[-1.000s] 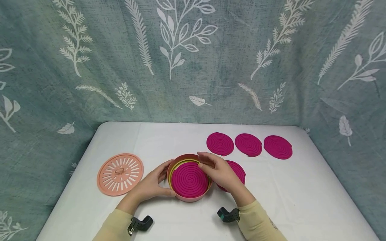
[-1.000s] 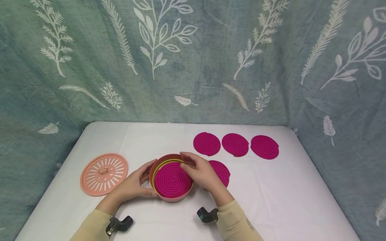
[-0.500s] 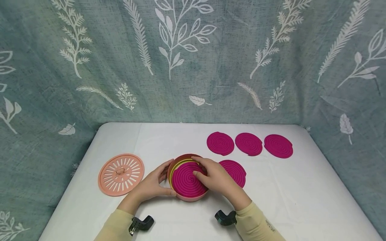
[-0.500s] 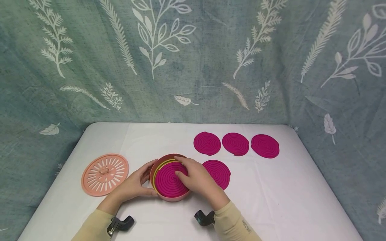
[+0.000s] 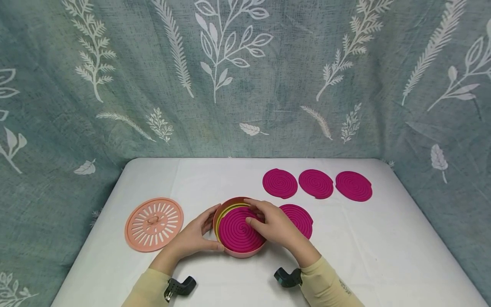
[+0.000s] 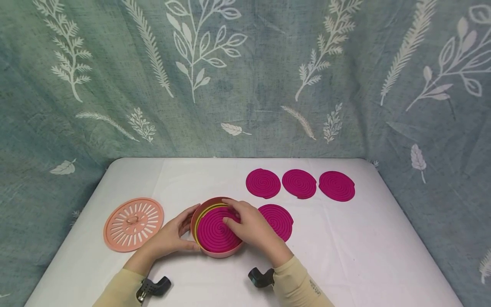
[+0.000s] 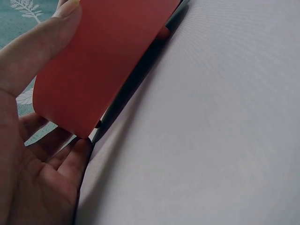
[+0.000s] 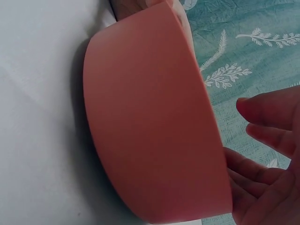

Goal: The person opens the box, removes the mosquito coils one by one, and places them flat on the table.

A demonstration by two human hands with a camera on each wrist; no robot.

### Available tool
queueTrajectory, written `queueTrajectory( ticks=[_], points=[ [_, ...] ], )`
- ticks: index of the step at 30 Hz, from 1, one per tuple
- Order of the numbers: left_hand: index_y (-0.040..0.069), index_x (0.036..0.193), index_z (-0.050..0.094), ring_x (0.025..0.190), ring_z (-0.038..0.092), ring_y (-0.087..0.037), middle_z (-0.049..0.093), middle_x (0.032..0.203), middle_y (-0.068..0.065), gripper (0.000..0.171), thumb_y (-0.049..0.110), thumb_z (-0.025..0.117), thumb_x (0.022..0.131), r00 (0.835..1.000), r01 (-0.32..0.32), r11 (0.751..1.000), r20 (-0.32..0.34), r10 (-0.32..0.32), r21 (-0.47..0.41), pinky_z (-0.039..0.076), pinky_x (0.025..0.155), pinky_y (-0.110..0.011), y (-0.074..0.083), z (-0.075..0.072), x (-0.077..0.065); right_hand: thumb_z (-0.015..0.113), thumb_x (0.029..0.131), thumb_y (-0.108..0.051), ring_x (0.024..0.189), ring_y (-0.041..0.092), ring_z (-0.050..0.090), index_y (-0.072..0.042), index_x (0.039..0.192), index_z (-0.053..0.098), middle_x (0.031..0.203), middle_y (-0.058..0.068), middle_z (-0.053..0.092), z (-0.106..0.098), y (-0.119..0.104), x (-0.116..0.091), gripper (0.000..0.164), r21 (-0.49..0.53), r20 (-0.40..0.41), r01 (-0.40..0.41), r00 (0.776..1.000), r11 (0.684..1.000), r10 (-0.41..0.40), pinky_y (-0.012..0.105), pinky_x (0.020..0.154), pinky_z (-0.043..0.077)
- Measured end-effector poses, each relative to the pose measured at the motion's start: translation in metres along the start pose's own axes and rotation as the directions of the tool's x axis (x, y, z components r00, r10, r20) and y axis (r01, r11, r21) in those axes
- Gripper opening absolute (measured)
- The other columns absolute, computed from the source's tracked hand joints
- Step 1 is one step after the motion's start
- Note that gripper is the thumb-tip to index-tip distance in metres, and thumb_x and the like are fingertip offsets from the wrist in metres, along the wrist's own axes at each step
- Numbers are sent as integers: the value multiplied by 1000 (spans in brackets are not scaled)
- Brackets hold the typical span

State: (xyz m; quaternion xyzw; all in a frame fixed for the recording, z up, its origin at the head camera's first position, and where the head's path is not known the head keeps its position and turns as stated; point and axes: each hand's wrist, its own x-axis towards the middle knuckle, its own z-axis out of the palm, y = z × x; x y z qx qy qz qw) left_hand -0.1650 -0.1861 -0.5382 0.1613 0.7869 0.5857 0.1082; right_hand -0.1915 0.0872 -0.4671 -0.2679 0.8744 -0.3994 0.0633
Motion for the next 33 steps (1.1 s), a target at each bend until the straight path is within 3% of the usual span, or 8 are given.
queueTrajectory(
  ticks=[9,18,24,27,29,31,33],
  points=[
    [31,155,28,141,33,-10,37,153,7,116,32,96,62,1000,9,1000,2,-9,-4,33,113,-22,0,1,0,70,94,-19,116,21,61,-16,141,55,126,8,63,-2,4,2,50,172,-14,-14,1000,985,16,35,98,54],
    [33,154,29,140,34,-7,38,152,9,115,33,97,61,1000,16,1000,1,-16,-12,33,112,-20,2,0,0,72,92,-27,116,17,60,-21,139,57,125,5,64,-1,8,3,49,206,-40,-17,999,978,26,40,100,53],
    [34,154,30,140,34,-7,37,152,9,115,33,97,61,1000,17,1000,-3,-17,-7,33,112,-20,2,0,0,70,94,-27,117,20,59,-20,137,57,125,7,63,-1,11,4,46,318,-41,-23,998,948,38,41,101,52],
    [33,154,30,140,33,-7,37,152,9,115,32,97,61,1000,19,1000,-2,-19,-15,33,112,-20,1,0,0,70,94,-25,119,22,59,-16,137,57,128,10,62,-2,11,5,46,405,-27,-55,997,912,72,37,101,52],
    [33,154,30,140,33,-7,38,152,9,115,32,97,61,1000,20,1000,-1,-20,-20,33,112,-20,1,0,0,70,94,-22,122,24,57,-12,138,57,131,13,59,-2,11,5,47,485,-12,-82,995,871,100,33,100,53],
    [31,155,30,141,34,-9,38,152,8,115,31,97,61,1000,15,1000,0,-15,-24,33,112,-21,1,1,0,70,94,-19,125,27,55,-8,138,55,134,16,57,-2,12,6,48,584,12,-109,992,804,126,31,100,52],
    [31,155,30,141,34,-9,38,153,7,116,31,97,61,1000,9,1000,0,-9,-25,33,113,-21,0,1,1,69,94,-15,127,29,52,-6,139,54,136,18,54,-2,14,7,48,686,40,-137,988,714,151,30,101,51]
  ],
)
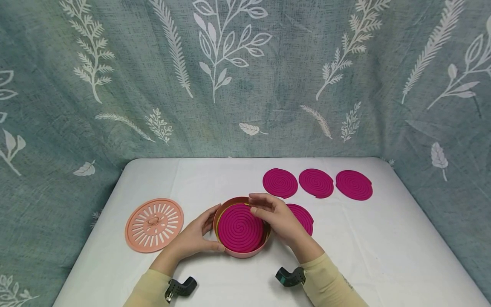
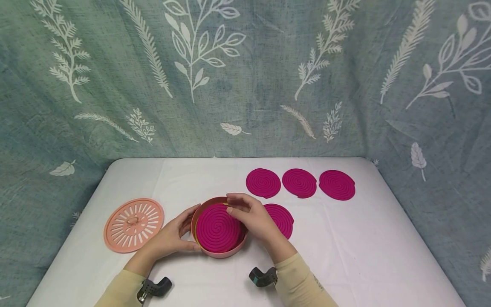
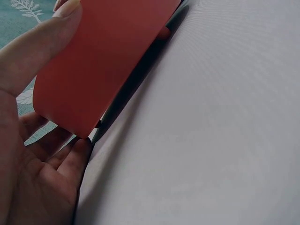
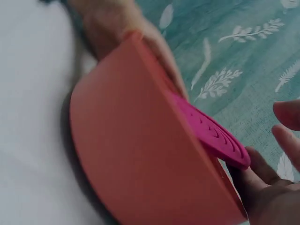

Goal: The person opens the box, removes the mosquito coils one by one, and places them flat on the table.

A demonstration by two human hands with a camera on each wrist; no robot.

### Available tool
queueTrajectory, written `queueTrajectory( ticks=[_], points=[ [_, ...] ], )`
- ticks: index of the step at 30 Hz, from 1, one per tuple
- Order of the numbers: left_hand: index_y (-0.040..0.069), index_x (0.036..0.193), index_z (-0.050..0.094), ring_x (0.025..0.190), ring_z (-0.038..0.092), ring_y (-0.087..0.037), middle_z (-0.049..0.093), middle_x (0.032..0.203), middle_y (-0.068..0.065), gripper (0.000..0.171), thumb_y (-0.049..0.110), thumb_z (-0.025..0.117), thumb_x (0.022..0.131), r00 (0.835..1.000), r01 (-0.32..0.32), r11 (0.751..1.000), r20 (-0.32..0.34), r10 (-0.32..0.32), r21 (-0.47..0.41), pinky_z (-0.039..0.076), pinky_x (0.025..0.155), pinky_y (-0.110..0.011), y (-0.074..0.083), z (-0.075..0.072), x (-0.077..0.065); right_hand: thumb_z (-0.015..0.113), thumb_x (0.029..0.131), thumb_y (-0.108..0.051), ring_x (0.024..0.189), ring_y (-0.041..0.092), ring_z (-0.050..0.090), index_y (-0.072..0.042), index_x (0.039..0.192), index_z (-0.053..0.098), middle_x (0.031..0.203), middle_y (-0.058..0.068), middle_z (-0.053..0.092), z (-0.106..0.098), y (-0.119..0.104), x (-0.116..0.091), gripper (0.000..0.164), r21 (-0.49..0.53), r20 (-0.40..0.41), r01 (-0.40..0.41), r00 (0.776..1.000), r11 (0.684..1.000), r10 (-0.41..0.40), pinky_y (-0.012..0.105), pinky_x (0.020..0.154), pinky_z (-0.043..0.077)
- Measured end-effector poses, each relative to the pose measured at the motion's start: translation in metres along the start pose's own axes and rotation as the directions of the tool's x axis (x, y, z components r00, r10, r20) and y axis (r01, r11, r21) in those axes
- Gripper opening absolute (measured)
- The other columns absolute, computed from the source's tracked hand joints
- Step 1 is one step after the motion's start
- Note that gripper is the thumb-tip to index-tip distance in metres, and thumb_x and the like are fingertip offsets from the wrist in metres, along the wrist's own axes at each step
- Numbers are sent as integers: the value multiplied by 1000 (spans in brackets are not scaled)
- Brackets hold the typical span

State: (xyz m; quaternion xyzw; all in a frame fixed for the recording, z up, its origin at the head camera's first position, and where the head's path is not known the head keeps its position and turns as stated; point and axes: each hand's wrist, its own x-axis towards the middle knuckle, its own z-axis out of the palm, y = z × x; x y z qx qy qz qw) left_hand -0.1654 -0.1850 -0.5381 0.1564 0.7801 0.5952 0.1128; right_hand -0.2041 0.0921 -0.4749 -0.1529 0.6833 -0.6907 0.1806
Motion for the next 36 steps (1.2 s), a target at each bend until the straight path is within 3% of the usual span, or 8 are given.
queueTrajectory(
  ticks=[5,8,10,17,24,30,36],
  points=[
    [32,154,30,141,34,-8,38,152,8,115,30,97,61,1000,-8,1000,2,8,3,32,113,-22,0,0,1,66,94,-8,128,31,51,-3,142,49,140,23,49,-2,1,1,51,302,34,-70,997,951,62,31,105,48],
    [33,154,29,141,33,-9,38,152,6,115,30,97,61,1000,-15,1000,4,15,5,32,113,-22,1,0,1,65,95,-6,127,29,53,-4,143,47,142,24,47,-2,2,2,52,382,54,-104,995,918,90,34,105,48],
    [33,154,29,141,33,-10,38,153,6,115,30,97,61,1000,-18,1000,4,18,4,32,113,-22,1,0,1,65,95,-6,126,28,53,-5,144,46,142,23,46,-2,3,2,52,390,57,-115,993,914,101,36,103,49],
    [31,155,29,142,32,-12,37,153,5,115,32,96,62,1000,-16,1000,0,16,16,31,114,-22,0,1,1,64,94,-2,123,26,56,-2,144,46,141,22,50,-1,7,2,53,309,73,-113,993,944,95,33,101,51],
    [29,156,28,142,32,-12,36,154,5,117,34,96,62,1000,-10,999,-4,10,36,30,115,-23,0,1,0,64,96,-5,108,27,65,-7,144,49,127,18,62,-5,3,-1,50,48,149,-140,980,989,131,37,88,59],
    [30,156,28,142,32,-14,35,155,4,116,32,96,62,1000,-17,1000,-1,17,20,30,115,-24,-1,1,0,64,97,-9,96,22,68,-11,138,58,125,12,65,-8,-2,-3,42,-149,173,-112,975,982,138,33,78,62],
    [29,156,27,141,33,-10,36,154,8,118,33,96,61,1000,-6,1000,3,6,21,31,114,-22,1,1,-1,64,96,-7,90,20,68,-12,136,60,123,10,66,-9,-1,-3,41,-149,174,-126,973,981,151,33,75,62]
  ],
)
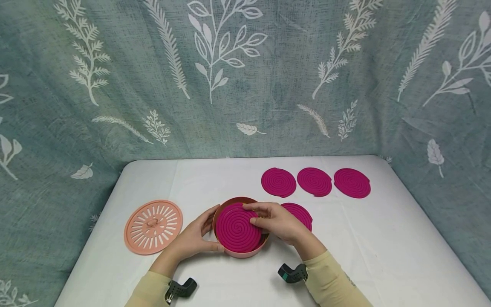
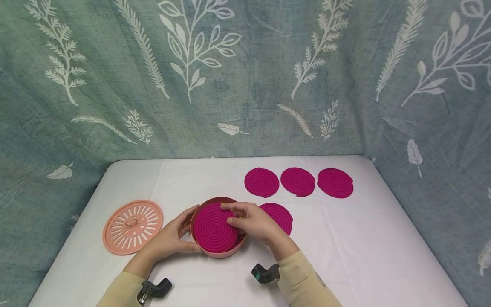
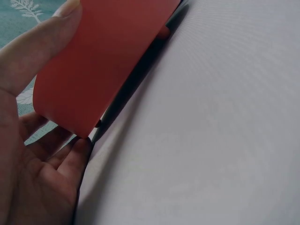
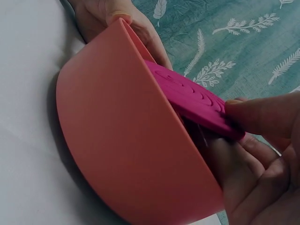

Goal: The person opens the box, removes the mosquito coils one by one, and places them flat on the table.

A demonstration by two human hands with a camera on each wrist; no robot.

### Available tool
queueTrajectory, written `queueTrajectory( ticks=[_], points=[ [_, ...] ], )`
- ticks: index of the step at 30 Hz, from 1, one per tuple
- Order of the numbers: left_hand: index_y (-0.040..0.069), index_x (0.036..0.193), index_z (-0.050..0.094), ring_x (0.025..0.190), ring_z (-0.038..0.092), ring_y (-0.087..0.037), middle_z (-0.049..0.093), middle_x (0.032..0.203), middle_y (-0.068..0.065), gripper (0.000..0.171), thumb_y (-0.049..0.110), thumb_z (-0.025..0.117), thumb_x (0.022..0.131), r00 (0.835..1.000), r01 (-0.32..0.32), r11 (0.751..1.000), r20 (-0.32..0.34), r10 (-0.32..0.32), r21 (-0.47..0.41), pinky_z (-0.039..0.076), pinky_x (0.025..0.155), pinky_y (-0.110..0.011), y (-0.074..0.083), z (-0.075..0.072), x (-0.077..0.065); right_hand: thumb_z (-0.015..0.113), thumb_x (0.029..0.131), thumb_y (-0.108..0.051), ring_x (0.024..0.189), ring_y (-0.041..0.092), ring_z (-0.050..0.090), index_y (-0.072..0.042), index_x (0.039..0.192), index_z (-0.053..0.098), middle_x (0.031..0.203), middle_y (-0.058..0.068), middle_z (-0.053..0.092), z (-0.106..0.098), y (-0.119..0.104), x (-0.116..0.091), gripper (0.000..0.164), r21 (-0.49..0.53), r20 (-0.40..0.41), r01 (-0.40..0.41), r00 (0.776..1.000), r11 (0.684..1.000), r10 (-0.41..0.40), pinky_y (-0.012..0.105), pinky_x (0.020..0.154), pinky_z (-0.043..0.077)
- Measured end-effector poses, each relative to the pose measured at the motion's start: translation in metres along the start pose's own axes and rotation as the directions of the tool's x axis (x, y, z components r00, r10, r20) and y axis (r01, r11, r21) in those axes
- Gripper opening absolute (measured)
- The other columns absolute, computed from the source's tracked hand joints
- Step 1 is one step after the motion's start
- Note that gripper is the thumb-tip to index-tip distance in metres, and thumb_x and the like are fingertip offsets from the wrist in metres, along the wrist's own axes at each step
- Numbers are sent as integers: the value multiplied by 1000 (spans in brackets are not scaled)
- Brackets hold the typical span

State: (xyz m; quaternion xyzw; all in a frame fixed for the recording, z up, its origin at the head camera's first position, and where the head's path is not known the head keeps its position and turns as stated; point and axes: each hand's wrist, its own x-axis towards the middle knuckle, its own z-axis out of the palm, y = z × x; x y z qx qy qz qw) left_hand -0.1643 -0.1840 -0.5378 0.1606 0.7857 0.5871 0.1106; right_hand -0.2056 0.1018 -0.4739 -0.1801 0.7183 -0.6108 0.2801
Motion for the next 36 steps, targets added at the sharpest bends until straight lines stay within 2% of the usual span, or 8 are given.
queueTrajectory(
  ticks=[7,14,19,24,32,36],
  points=[
    [35,154,29,141,33,-8,36,154,9,116,32,97,61,1000,3,1000,0,-3,-7,31,113,-21,0,0,0,63,97,-5,91,21,69,-11,141,56,125,12,65,-2,1,1,45,43,11,-1,1000,999,0,33,76,62],
    [29,157,27,141,33,-8,36,154,9,118,31,97,61,1000,-8,1000,1,8,-10,31,114,-21,0,0,1,61,98,-6,102,25,68,-12,147,48,128,14,63,-4,3,1,51,108,10,10,1000,994,-11,37,80,62],
    [32,156,27,141,33,-6,36,154,10,118,32,97,61,1000,-2,1000,2,2,-2,31,114,-21,1,0,1,60,98,-5,102,26,68,-12,146,49,132,15,61,-4,2,1,50,163,-24,23,1000,986,-19,39,81,62],
    [37,154,28,141,32,-6,36,153,11,116,31,97,60,1000,-9,1000,0,9,-5,31,114,-21,1,0,1,62,97,-6,98,24,69,-16,146,51,130,15,62,-5,0,0,51,190,-71,41,997,981,-28,36,78,62],
    [36,154,28,141,32,-6,35,154,11,116,29,97,61,1000,-25,1000,1,25,-8,30,114,-22,-1,0,1,62,97,-6,97,22,68,-15,146,50,129,17,61,-10,-2,-1,51,254,-110,75,993,964,-48,33,77,62],
    [35,154,28,142,32,-8,34,155,9,116,30,97,62,1000,-25,1000,2,25,-4,30,115,-23,-1,1,2,62,98,-7,97,22,69,-16,147,49,128,18,61,-13,-1,-1,52,254,-125,93,990,963,-63,33,78,62]
  ],
)
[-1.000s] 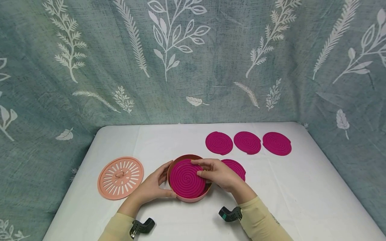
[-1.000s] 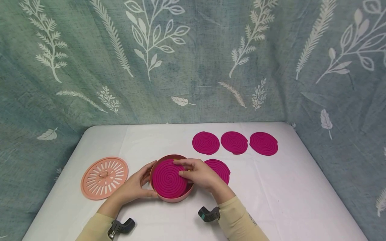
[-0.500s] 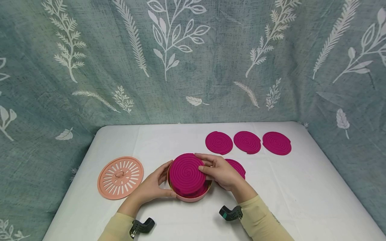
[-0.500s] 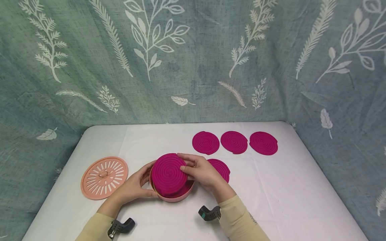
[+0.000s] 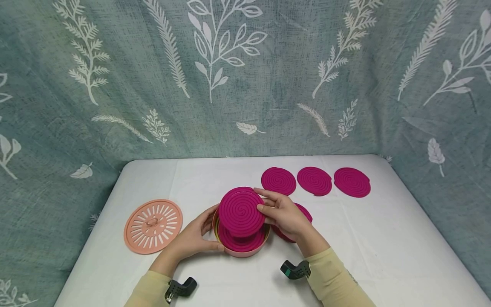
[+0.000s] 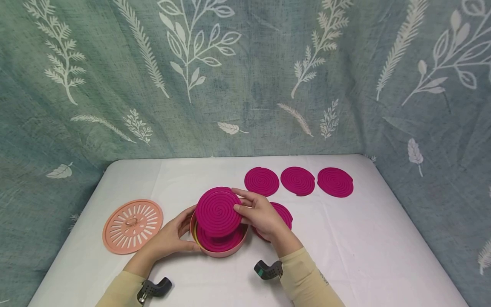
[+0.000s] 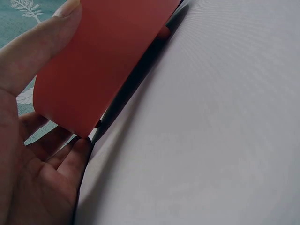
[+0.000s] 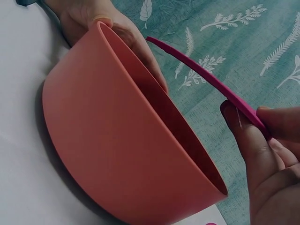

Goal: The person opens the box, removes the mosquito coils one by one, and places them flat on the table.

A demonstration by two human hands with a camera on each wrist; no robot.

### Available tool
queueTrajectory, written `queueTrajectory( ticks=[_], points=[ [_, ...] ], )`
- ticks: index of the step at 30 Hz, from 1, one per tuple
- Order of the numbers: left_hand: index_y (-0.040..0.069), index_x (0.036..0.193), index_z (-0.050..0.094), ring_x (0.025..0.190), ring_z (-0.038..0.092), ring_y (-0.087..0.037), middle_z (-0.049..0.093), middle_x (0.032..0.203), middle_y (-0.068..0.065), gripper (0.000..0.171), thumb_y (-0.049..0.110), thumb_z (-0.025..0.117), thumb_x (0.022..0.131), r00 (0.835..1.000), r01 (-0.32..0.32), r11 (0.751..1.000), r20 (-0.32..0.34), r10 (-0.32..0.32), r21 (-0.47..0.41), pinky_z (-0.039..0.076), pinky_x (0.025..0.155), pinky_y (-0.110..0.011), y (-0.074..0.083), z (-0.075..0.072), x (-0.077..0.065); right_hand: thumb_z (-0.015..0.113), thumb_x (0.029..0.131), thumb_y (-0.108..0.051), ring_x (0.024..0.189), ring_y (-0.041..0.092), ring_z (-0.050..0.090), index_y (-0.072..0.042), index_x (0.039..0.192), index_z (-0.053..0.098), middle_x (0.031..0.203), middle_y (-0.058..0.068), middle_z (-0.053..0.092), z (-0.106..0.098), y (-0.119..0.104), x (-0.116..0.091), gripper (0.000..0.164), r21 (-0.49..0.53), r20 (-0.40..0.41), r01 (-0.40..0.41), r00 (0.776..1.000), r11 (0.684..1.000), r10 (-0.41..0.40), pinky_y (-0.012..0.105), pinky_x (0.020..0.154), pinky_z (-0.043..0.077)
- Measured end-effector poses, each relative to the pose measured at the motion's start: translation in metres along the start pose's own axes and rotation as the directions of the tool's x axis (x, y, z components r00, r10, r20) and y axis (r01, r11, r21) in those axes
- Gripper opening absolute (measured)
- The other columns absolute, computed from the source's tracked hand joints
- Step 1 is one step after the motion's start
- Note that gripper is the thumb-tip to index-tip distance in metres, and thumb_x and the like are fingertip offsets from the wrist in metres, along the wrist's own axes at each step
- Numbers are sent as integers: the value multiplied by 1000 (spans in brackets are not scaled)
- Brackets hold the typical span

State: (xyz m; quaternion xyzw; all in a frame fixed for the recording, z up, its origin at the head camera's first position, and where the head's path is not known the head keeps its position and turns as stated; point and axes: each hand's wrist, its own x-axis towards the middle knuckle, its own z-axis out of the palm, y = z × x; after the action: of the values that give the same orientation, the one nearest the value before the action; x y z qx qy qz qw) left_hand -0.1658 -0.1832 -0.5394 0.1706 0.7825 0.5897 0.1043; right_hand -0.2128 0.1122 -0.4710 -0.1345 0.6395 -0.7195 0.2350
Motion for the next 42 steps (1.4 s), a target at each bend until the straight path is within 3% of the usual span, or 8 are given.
queueTrajectory(
  ticks=[12,21,28,37,42],
  points=[
    [21,157,26,143,31,-12,33,156,5,118,30,96,62,1000,-3,1000,11,3,-9,30,114,-22,-3,2,-1,65,97,-13,81,13,66,-20,148,48,122,18,63,-10,1,-5,54,-18,-86,23,996,1000,-24,23,68,60],
    [22,157,27,142,34,-14,36,154,3,118,33,96,63,1000,-5,1000,-1,5,17,32,114,-24,0,-1,0,64,97,-10,84,12,67,-14,151,42,115,13,64,-34,-2,-12,58,79,-159,94,984,992,-80,23,70,61],
    [30,155,28,140,35,-8,37,153,10,117,36,96,61,999,33,999,-10,-33,34,33,113,-21,-2,-4,-1,63,98,-10,82,10,67,-12,153,38,106,7,62,-48,-4,-22,61,92,-200,111,975,990,-91,23,72,61],
    [30,156,28,141,34,-9,36,154,9,116,36,96,62,999,36,999,-4,-36,29,33,113,-22,-1,-3,-3,61,98,-8,90,13,69,-9,154,35,117,10,65,-64,-6,-39,62,88,-237,135,965,987,-111,25,78,61],
    [28,156,26,141,34,-10,36,154,8,117,37,95,63,1000,24,999,-1,-24,39,33,113,-22,-1,-4,-2,61,99,-9,77,8,65,-8,154,33,108,4,66,-72,-5,-45,62,77,-265,136,958,988,-111,18,68,59]
  ],
)
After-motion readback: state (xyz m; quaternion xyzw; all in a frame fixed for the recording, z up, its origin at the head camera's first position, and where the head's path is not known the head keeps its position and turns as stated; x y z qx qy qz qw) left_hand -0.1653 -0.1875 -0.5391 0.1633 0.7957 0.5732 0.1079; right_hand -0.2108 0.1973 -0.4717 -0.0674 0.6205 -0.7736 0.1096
